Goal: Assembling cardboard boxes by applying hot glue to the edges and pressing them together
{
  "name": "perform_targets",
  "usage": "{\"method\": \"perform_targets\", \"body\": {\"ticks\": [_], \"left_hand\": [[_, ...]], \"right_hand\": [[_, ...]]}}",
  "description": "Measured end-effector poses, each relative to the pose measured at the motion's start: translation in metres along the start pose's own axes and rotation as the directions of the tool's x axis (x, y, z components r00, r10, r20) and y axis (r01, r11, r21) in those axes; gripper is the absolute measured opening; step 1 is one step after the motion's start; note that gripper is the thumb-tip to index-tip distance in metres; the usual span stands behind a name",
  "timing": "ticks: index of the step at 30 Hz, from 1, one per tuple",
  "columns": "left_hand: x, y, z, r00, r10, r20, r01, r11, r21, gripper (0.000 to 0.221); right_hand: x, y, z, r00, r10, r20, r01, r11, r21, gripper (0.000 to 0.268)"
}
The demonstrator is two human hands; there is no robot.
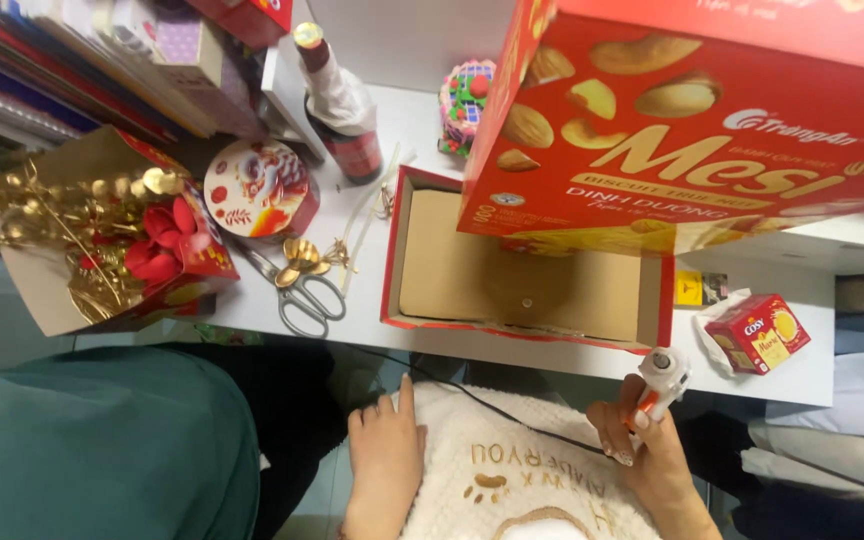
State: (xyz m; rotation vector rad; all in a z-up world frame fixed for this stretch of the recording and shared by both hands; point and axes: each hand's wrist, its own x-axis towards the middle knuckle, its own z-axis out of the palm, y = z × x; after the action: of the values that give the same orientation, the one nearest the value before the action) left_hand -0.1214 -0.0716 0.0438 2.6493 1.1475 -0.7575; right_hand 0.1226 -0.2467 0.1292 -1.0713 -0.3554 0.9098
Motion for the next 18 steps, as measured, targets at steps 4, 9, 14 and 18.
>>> {"method": "perform_targets", "body": {"ticks": [4,9,14,18], "left_hand": [[0.001,-0.005,0.015,0.997,0.042,-0.068,-0.043,0.999,-0.01,0.075],[0.019,-0.011,0.03,0.986,0.154,-0.059,-0.157,0.987,-0.037,0.074],[0.041,-0.018,0.043,0.977,0.205,0.059,-0.209,0.976,0.06,0.08],[0.043,-0.032,0.007,0.97,0.211,-0.124,-0.219,0.974,-0.06,0.05]], "right_hand": [[-0.004,0.018,0.007,0.985,-0.122,-0.124,0.124,0.992,0.014,0.039],[-0.016,0.045,-0.028,0.674,0.153,-0.722,0.204,0.902,0.381,0.035],[-0.022,0.102,-0.115,0.43,0.327,-0.842,0.243,0.856,0.456,0.028],[-0.009,0.148,-0.165,0.404,0.399,-0.823,0.127,0.867,0.483,0.041]]}}
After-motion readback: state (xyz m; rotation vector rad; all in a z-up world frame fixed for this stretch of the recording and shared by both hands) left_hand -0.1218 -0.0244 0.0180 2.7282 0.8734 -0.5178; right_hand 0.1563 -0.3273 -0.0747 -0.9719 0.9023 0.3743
